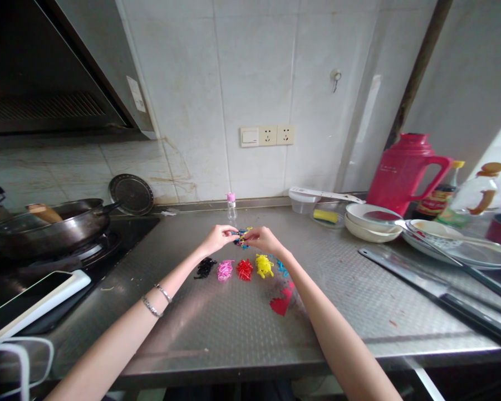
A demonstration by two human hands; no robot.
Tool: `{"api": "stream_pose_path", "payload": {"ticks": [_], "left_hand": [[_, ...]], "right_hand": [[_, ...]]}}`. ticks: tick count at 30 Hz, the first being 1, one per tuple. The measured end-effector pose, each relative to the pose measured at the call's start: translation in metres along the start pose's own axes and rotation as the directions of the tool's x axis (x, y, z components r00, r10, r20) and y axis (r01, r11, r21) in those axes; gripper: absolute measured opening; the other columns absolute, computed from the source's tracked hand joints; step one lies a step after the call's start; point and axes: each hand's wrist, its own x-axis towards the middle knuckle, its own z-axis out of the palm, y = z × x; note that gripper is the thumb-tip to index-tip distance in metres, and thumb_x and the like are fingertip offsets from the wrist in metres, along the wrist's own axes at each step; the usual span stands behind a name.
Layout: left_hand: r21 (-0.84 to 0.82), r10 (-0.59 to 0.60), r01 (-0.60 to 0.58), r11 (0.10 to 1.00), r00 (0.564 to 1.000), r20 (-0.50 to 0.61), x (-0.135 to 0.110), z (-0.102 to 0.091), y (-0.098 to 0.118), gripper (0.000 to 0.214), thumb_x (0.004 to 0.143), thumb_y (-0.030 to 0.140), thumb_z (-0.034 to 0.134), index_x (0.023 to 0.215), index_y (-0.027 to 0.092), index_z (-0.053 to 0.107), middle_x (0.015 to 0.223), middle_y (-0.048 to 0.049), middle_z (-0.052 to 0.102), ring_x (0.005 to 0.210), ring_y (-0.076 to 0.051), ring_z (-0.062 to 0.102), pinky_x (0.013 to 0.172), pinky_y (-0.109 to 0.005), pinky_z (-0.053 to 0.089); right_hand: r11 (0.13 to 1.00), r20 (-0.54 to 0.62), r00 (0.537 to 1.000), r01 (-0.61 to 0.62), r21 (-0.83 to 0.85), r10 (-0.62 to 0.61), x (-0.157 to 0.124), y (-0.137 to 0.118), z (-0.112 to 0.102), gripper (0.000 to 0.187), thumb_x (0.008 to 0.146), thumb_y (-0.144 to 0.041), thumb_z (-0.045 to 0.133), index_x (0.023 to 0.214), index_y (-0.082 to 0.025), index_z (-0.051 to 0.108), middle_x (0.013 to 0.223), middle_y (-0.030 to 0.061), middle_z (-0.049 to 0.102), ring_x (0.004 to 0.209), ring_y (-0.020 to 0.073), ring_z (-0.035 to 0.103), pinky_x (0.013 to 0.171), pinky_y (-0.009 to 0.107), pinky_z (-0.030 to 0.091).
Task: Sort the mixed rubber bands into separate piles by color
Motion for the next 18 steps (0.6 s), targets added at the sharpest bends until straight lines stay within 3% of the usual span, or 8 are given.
{"api": "stream_pose_path", "payload": {"ticks": [5, 12, 16, 18], "left_hand": [[-0.019, 0.066, -0.064, 0.998, 0.988, 0.142, -0.007, -0.002, 0.000, 0.029, 0.070, 0.036, 0.059, 0.085, 0.013, 0.068, 0.070, -0.0036, 0.064, 0.061, -0.011, 0.052, 0.057, -0.021, 0.037], [-0.040, 0.072, -0.067, 0.997, 0.986, 0.153, -0.008, -0.003, 0.003, 0.023, 0.071, 0.031, 0.058, 0.077, 0.012, 0.069, 0.072, -0.0052, 0.066, 0.065, -0.013, 0.056, 0.062, -0.022, 0.040], [-0.086, 0.034, -0.017, 0.996, 0.980, 0.198, -0.008, -0.027, -0.004, 0.024, 0.070, 0.033, 0.058, 0.076, 0.011, 0.068, 0.074, -0.0057, 0.066, 0.067, -0.013, 0.056, 0.065, -0.023, 0.041], [-0.072, -0.030, 0.053, 0.996, 0.956, 0.293, -0.010, -0.045, -0.013, 0.024, 0.067, 0.033, 0.060, 0.075, 0.011, 0.068, 0.071, -0.0050, 0.066, 0.065, -0.012, 0.055, 0.064, -0.022, 0.041]], "right_hand": [[0.994, 0.045, 0.995, 0.092, -0.053, -0.090, 0.000, -0.006, 0.007, 0.019, 0.067, -0.028, 0.059, 0.077, -0.016, 0.069, 0.070, 0.0014, 0.066, 0.064, 0.0127, 0.057, 0.058, 0.021, 0.042], [0.990, 0.041, 0.991, 0.131, -0.059, -0.128, -0.001, -0.007, 0.007, 0.019, 0.067, -0.030, 0.059, 0.075, -0.015, 0.069, 0.070, 0.0022, 0.066, 0.063, 0.0124, 0.056, 0.059, 0.021, 0.042], [0.996, 0.007, 0.998, 0.057, -0.074, -0.057, -0.001, -0.002, 0.003, 0.023, 0.067, -0.033, 0.059, 0.074, -0.014, 0.069, 0.067, 0.0026, 0.066, 0.061, 0.0124, 0.056, 0.057, 0.021, 0.041], [0.995, -0.017, 1.000, 0.025, -0.097, -0.026, 0.000, 0.005, -0.001, 0.024, 0.066, -0.034, 0.059, 0.075, -0.014, 0.069, 0.066, 0.0026, 0.066, 0.060, 0.0126, 0.056, 0.055, 0.020, 0.040]]}}
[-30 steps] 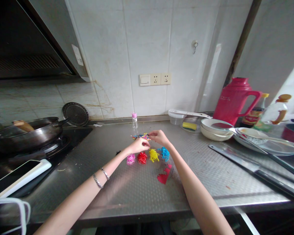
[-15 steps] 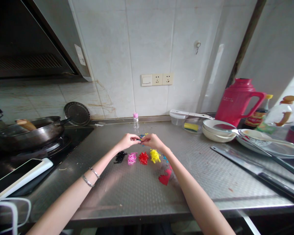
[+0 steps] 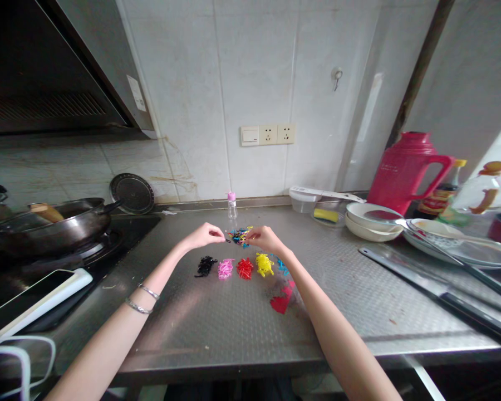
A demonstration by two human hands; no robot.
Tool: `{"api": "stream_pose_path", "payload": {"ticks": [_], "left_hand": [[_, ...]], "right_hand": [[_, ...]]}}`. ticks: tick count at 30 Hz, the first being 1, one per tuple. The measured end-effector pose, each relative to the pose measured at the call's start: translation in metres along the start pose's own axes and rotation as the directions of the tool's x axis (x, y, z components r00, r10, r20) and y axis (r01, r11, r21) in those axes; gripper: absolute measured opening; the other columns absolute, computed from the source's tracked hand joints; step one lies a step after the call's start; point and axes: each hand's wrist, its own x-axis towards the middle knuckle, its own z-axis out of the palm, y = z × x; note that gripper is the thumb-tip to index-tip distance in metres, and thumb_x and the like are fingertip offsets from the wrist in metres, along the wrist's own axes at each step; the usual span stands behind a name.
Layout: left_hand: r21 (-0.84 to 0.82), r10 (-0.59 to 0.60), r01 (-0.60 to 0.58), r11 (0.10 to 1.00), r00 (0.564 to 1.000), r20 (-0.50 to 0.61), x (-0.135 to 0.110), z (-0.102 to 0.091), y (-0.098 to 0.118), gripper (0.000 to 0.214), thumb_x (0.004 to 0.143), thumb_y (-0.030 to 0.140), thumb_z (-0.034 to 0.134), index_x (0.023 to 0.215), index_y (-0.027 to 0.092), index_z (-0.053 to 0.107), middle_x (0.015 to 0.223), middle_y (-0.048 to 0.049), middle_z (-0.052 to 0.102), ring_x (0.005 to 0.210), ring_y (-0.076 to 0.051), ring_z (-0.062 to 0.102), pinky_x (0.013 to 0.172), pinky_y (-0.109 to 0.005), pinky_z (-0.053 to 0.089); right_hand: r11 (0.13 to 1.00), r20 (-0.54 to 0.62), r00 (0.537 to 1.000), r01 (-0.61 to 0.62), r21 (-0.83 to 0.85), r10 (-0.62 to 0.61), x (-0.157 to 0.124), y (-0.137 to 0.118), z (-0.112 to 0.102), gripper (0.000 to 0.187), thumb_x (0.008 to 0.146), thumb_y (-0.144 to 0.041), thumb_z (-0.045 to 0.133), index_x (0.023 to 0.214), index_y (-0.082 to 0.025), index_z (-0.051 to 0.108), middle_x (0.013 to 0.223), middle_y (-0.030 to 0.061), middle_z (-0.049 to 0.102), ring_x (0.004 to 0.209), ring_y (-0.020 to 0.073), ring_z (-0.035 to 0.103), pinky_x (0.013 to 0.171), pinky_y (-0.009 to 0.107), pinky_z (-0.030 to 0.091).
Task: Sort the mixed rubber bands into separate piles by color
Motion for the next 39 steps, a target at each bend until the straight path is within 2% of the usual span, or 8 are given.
{"api": "stream_pose_path", "payload": {"ticks": [6, 12, 17, 19, 24, 28, 35, 39], "left_hand": [[0.096, -0.295, 0.282, 0.955, 0.934, 0.200, -0.026, -0.040, -0.025, 0.032, 0.060, 0.042, 0.064, 0.071, 0.012, 0.068, 0.054, 0.0003, 0.056, 0.043, -0.005, 0.037, 0.042, -0.019, 0.025], [0.086, -0.452, 0.458, 0.885, 0.798, 0.398, -0.040, -0.046, -0.029, 0.038, 0.052, 0.046, 0.068, 0.071, 0.013, 0.066, 0.055, 0.0003, 0.053, 0.042, -0.004, 0.034, 0.038, -0.018, 0.019], [0.092, -0.494, 0.512, 0.854, 0.744, 0.451, -0.042, -0.050, -0.030, 0.040, 0.051, 0.045, 0.069, 0.076, 0.015, 0.066, 0.057, 0.0000, 0.054, 0.042, -0.004, 0.034, 0.037, -0.016, 0.017], [0.080, -0.505, 0.525, 0.847, 0.750, 0.427, -0.043, -0.054, -0.032, 0.041, 0.052, 0.046, 0.068, 0.078, 0.015, 0.065, 0.059, -0.0003, 0.054, 0.043, -0.004, 0.035, 0.037, -0.016, 0.018], [0.041, -0.486, 0.488, 0.872, 0.849, 0.208, -0.046, -0.059, -0.038, 0.040, 0.058, 0.048, 0.061, 0.078, 0.014, 0.062, 0.060, -0.0006, 0.054, 0.043, -0.005, 0.036, 0.036, -0.016, 0.020], [-0.003, -0.434, 0.436, 0.900, 0.896, 0.095, -0.042, -0.054, -0.041, 0.036, 0.063, 0.046, 0.057, 0.077, 0.013, 0.061, 0.061, -0.0007, 0.054, 0.043, -0.004, 0.037, 0.036, -0.016, 0.020], [-0.027, -0.413, 0.412, 0.911, 0.911, 0.004, -0.031, -0.043, -0.053, 0.033, 0.066, 0.042, 0.054, 0.080, 0.013, 0.061, 0.059, -0.0001, 0.052, 0.042, -0.005, 0.036, 0.035, -0.017, 0.020], [-0.021, -0.394, 0.394, 0.919, 0.919, -0.007, -0.028, -0.041, -0.059, 0.033, 0.068, 0.043, 0.053, 0.078, 0.013, 0.061, 0.058, -0.0002, 0.051, 0.041, -0.005, 0.035, 0.035, -0.017, 0.021]], "right_hand": [[0.987, -0.079, 0.994, -0.083, -0.137, 0.073, -0.003, 0.023, -0.009, 0.029, 0.071, -0.038, 0.053, 0.077, -0.014, 0.069, 0.066, 0.0015, 0.065, 0.062, 0.0131, 0.056, 0.055, 0.019, 0.038], [0.878, -0.174, 0.957, -0.285, -0.386, 0.234, -0.010, 0.023, -0.009, 0.021, 0.073, -0.030, 0.051, 0.080, -0.021, 0.069, 0.072, 0.0023, 0.066, 0.070, 0.0140, 0.059, 0.057, 0.018, 0.036], [0.835, -0.127, 0.954, -0.298, -0.463, 0.270, -0.011, 0.018, -0.004, 0.022, 0.075, -0.034, 0.052, 0.084, -0.023, 0.069, 0.074, 0.0033, 0.066, 0.074, 0.0149, 0.059, 0.059, 0.018, 0.037], [0.832, -0.097, 0.960, -0.277, -0.480, 0.264, -0.011, 0.017, -0.002, 0.024, 0.076, -0.037, 0.051, 0.085, -0.023, 0.068, 0.075, 0.0036, 0.066, 0.075, 0.0150, 0.059, 0.060, 0.018, 0.037], [0.802, -0.059, 0.967, -0.241, -0.546, 0.249, -0.013, 0.013, 0.002, 0.028, 0.080, -0.038, 0.047, 0.090, -0.023, 0.068, 0.085, 0.0051, 0.065, 0.083, 0.0156, 0.058, 0.067, 0.019, 0.038], [0.786, -0.041, 0.975, -0.202, -0.585, 0.221, -0.013, 0.007, 0.004, 0.028, 0.081, -0.037, 0.045, 0.092, -0.024, 0.067, 0.095, 0.0052, 0.064, 0.090, 0.0157, 0.056, 0.073, 0.020, 0.039], [0.710, -0.009, 0.974, -0.171, -0.683, 0.226, -0.011, 0.001, 0.007, 0.029, 0.084, -0.030, 0.041, 0.094, -0.020, 0.065, 0.096, 0.0095, 0.063, 0.094, 0.0177, 0.055, 0.073, 0.021, 0.039], [0.714, -0.021, 0.984, -0.143, -0.685, 0.177, -0.010, 0.004, 0.004, 0.024, 0.082, -0.027, 0.043, 0.088, -0.019, 0.065, 0.097, 0.0082, 0.063, 0.090, 0.0163, 0.056, 0.068, 0.020, 0.039]]}}
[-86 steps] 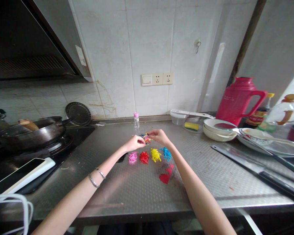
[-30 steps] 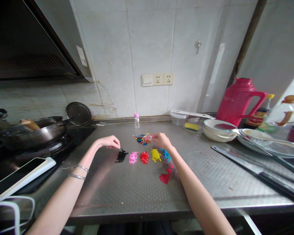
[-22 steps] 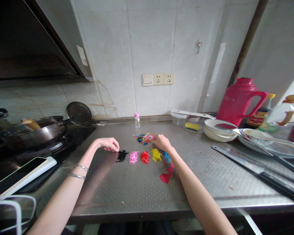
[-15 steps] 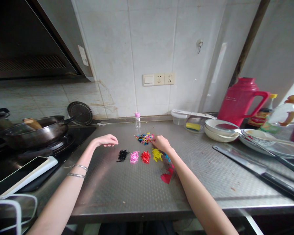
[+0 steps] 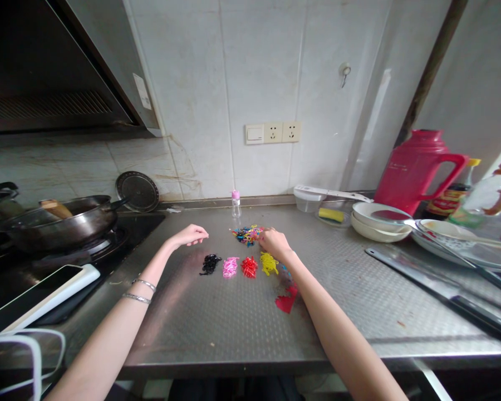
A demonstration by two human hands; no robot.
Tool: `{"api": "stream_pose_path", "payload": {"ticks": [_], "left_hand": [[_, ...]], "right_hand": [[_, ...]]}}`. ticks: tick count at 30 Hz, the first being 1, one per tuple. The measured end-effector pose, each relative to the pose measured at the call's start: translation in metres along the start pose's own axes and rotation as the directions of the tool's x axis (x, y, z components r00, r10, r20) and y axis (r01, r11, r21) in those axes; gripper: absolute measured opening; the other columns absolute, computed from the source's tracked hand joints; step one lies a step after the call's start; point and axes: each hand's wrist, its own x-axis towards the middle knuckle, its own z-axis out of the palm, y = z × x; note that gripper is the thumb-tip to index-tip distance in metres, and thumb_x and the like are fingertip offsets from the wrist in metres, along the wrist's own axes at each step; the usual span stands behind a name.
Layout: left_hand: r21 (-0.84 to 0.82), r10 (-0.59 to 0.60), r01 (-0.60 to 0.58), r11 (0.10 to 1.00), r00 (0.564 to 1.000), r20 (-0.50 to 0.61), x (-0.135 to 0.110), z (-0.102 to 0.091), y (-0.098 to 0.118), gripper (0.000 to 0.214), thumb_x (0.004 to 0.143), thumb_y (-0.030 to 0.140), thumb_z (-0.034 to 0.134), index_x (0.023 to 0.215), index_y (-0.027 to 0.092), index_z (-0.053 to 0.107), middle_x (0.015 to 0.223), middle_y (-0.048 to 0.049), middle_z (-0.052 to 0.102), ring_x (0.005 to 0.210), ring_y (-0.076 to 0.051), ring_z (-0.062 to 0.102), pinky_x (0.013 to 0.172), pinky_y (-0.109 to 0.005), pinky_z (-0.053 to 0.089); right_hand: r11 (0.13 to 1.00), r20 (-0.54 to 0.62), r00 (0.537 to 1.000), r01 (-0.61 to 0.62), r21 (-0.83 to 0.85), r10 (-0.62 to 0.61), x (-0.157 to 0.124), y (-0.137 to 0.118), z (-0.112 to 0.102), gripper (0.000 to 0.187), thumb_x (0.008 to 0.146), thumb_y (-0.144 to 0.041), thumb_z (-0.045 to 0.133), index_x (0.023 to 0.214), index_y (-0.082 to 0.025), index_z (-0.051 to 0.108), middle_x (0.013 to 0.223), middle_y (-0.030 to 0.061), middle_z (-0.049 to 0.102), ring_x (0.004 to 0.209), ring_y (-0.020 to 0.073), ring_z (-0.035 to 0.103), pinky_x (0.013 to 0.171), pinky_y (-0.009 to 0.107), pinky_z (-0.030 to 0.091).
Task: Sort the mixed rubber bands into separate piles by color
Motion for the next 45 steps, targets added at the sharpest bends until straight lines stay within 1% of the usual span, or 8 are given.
{"api": "stream_pose_path", "payload": {"ticks": [5, 11, 17, 20, 23, 30, 37, 45], "left_hand": [[0.012, 0.005, -0.004, 1.000, 0.999, -0.034, 0.003, 0.000, -0.004, 0.035, 0.070, 0.045, 0.051, 0.080, 0.012, 0.061, 0.058, -0.0002, 0.051, 0.041, -0.005, 0.036, 0.034, -0.017, 0.021], [0.018, -0.008, 0.009, 1.000, 0.999, -0.037, 0.005, 0.002, -0.006, 0.035, 0.069, 0.045, 0.051, 0.080, 0.013, 0.061, 0.059, 0.0001, 0.052, 0.041, -0.005, 0.037, 0.034, -0.017, 0.022], [0.016, -0.028, 0.029, 0.999, 0.999, -0.032, 0.005, 0.003, -0.006, 0.036, 0.068, 0.045, 0.053, 0.081, 0.012, 0.061, 0.059, -0.0001, 0.053, 0.041, -0.005, 0.037, 0.034, -0.016, 0.022], [0.022, -0.027, 0.028, 0.999, 0.999, -0.029, 0.006, 0.005, -0.006, 0.036, 0.068, 0.045, 0.053, 0.081, 0.012, 0.062, 0.059, -0.0003, 0.053, 0.041, -0.005, 0.037, 0.034, -0.016, 0.021], [0.034, -0.027, 0.028, 0.999, 0.999, -0.021, 0.007, 0.008, -0.006, 0.036, 0.067, 0.045, 0.054, 0.080, 0.012, 0.062, 0.059, -0.0005, 0.054, 0.041, -0.004, 0.035, 0.035, -0.016, 0.020], [0.065, 0.050, -0.048, 0.997, 0.998, -0.032, 0.013, 0.024, -0.004, 0.030, 0.066, 0.038, 0.053, 0.073, 0.010, 0.063, 0.056, -0.0022, 0.057, 0.044, -0.007, 0.042, 0.041, -0.018, 0.029], [0.120, 0.215, -0.198, 0.973, 0.966, -0.142, 0.024, 0.053, 0.006, 0.025, 0.067, 0.029, 0.053, 0.077, 0.010, 0.065, 0.073, -0.0073, 0.065, 0.066, -0.014, 0.056, 0.063, -0.024, 0.042], [0.227, 0.297, -0.255, 0.940, 0.939, -0.172, 0.028, 0.081, 0.043, 0.031, 0.070, 0.029, 0.054, 0.093, 0.011, 0.066, 0.078, -0.0069, 0.065, 0.069, -0.015, 0.056, 0.067, -0.025, 0.041]], "right_hand": [[0.984, -0.037, 0.999, 0.039, 0.174, -0.033, 0.003, 0.006, -0.008, 0.022, 0.078, -0.029, 0.047, 0.083, -0.020, 0.066, 0.083, 0.0035, 0.066, 0.074, 0.0124, 0.057, 0.062, 0.018, 0.039], [0.859, 0.074, 0.938, 0.276, 0.432, -0.338, 0.002, -0.003, -0.019, 0.019, 0.071, -0.024, 0.052, 0.073, -0.017, 0.069, 0.072, 0.0013, 0.066, 0.066, 0.0113, 0.057, 0.061, 0.018, 0.040], [0.790, 0.147, 0.897, 0.277, 0.548, -0.417, -0.003, -0.012, -0.021, 0.019, 0.067, -0.023, 0.052, 0.072, -0.015, 0.069, 0.070, 0.0016, 0.066, 0.065, 0.0120, 0.056, 0.062, 0.020, 0.041], [0.813, 0.069, 0.948, 0.227, 0.536, -0.310, 0.001, -0.001, -0.021, 0.023, 0.069, -0.031, 0.052, 0.073, -0.015, 0.069, 0.069, 0.0009, 0.066, 0.064, 0.0118, 0.055, 0.060, 0.019, 0.040], [0.859, -0.040, 0.994, 0.104, 0.502, -0.097, 0.006, 0.022, -0.014, 0.036, 0.074, -0.042, 0.046, 0.072, -0.014, 0.068, 0.061, 0.0009, 0.063, 0.058, 0.0113, 0.053, 0.053, 0.019, 0.036], [0.815, -0.114, 0.955, -0.167, 0.554, 0.273, 0.006, 0.077, 0.021, 0.048, 0.075, -0.052, 0.039, 0.064, -0.013, 0.064, 0.053, 0.0028, 0.060, 0.048, 0.0117, 0.051, 0.050, 0.021, 0.036], [0.740, -0.162, 0.909, -0.197, 0.643, 0.383, 0.008, 0.088, 0.033, 0.053, 0.073, -0.057, 0.037, 0.066, -0.012, 0.065, 0.053, 0.0041, 0.060, 0.046, 0.0125, 0.051, 0.050, 0.022, 0.037], [0.740, -0.185, 0.889, -0.216, 0.637, 0.420, 0.006, 0.086, 0.030, 0.055, 0.073, -0.059, 0.036, 0.063, -0.013, 0.064, 0.050, 0.0044, 0.059, 0.047, 0.0132, 0.051, 0.052, 0.022, 0.037]]}}
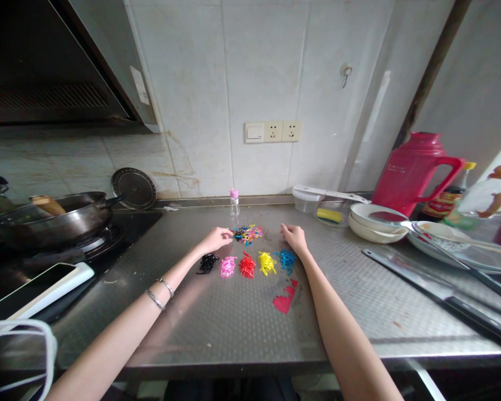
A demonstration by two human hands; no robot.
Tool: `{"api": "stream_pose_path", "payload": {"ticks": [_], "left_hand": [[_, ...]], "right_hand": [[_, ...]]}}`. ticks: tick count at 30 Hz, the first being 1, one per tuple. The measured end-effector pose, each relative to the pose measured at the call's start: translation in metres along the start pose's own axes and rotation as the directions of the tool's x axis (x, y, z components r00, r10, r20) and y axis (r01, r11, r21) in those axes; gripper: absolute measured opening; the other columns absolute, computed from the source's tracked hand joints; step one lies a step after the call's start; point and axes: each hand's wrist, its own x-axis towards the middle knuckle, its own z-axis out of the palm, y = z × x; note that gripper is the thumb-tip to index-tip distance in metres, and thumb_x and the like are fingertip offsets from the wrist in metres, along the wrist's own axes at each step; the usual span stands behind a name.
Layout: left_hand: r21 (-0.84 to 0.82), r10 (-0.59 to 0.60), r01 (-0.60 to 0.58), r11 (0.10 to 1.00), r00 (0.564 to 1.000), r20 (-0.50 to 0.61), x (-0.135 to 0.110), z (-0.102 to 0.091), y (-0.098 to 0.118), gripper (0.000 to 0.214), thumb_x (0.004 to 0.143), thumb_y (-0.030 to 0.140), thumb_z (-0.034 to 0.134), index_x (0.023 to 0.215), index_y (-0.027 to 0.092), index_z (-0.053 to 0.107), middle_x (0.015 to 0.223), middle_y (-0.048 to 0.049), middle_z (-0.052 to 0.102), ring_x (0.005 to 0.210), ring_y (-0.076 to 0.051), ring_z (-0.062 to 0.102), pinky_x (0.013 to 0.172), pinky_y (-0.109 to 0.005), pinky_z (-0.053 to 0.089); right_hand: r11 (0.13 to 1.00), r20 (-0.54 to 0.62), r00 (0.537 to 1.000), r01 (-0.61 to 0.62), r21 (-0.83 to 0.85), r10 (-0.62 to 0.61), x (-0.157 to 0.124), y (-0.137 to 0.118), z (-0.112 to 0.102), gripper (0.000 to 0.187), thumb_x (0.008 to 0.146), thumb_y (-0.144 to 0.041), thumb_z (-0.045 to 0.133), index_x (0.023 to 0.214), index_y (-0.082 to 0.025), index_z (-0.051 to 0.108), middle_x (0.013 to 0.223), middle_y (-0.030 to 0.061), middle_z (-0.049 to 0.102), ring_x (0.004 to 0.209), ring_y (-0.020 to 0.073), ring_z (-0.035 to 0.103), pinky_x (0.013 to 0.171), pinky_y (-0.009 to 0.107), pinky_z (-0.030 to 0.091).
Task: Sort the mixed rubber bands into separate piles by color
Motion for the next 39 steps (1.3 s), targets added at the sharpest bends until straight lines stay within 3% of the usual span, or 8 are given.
{"api": "stream_pose_path", "payload": {"ticks": [5, 8, 17, 24, 39], "left_hand": [[0.105, 0.099, -0.105, 0.989, 0.993, 0.060, 0.005, 0.011, 0.028, 0.028, 0.073, 0.028, 0.053, 0.094, 0.017, 0.067, 0.081, -0.0075, 0.065, 0.072, -0.017, 0.057, 0.068, -0.025, 0.041], [0.214, 0.081, -0.088, 0.973, 0.996, 0.040, 0.007, 0.017, 0.039, 0.027, 0.075, 0.030, 0.053, 0.096, 0.021, 0.067, 0.092, -0.0089, 0.063, 0.081, -0.019, 0.057, 0.071, -0.026, 0.041], [0.300, 0.000, 0.000, 0.954, 1.000, 0.001, 0.010, 0.024, 0.039, 0.022, 0.076, 0.030, 0.051, 0.085, 0.020, 0.069, 0.094, -0.0092, 0.062, 0.083, -0.021, 0.057, 0.071, -0.029, 0.041], [0.217, 0.032, -0.019, 0.976, 0.998, -0.054, 0.014, 0.025, 0.030, 0.029, 0.078, 0.029, 0.045, 0.079, 0.016, 0.070, 0.081, -0.0096, 0.065, 0.075, -0.019, 0.057, 0.066, -0.026, 0.040], [-0.224, -0.031, -0.014, 0.975, 0.980, -0.197, 0.026, 0.017, -0.002, 0.018, 0.070, 0.023, 0.056, 0.072, 0.011, 0.069, 0.075, -0.0079, 0.068, 0.070, -0.015, 0.060, 0.067, -0.025, 0.044]], "right_hand": [[0.999, -0.015, 0.999, -0.033, 0.020, 0.033, 0.001, 0.002, 0.001, 0.057, 0.074, -0.060, 0.034, 0.063, -0.013, 0.065, 0.050, 0.0045, 0.059, 0.045, 0.0126, 0.051, 0.051, 0.022, 0.038], [0.999, -0.015, 0.999, -0.038, 0.005, 0.038, 0.001, 0.003, 0.001, 0.057, 0.074, -0.060, 0.034, 0.062, -0.013, 0.065, 0.049, 0.0043, 0.059, 0.044, 0.0127, 0.050, 0.050, 0.022, 0.038], [0.999, -0.011, 0.999, -0.043, 0.002, 0.043, -0.001, -0.002, 0.000, 0.056, 0.074, -0.059, 0.035, 0.060, -0.013, 0.064, 0.048, 0.0040, 0.059, 0.044, 0.0129, 0.051, 0.050, 0.022, 0.038], [0.999, -0.003, 0.999, -0.047, -0.011, 0.047, -0.001, -0.002, -0.001, 0.052, 0.075, -0.055, 0.037, 0.062, -0.013, 0.065, 0.050, 0.0040, 0.060, 0.046, 0.0131, 0.051, 0.051, 0.022, 0.038], [0.999, -0.019, 0.999, -0.033, -0.010, 0.033, 0.001, 0.003, 0.001, 0.050, 0.075, -0.053, 0.038, 0.061, -0.013, 0.065, 0.048, 0.0032, 0.059, 0.045, 0.0124, 0.051, 0.050, 0.022, 0.036]]}}
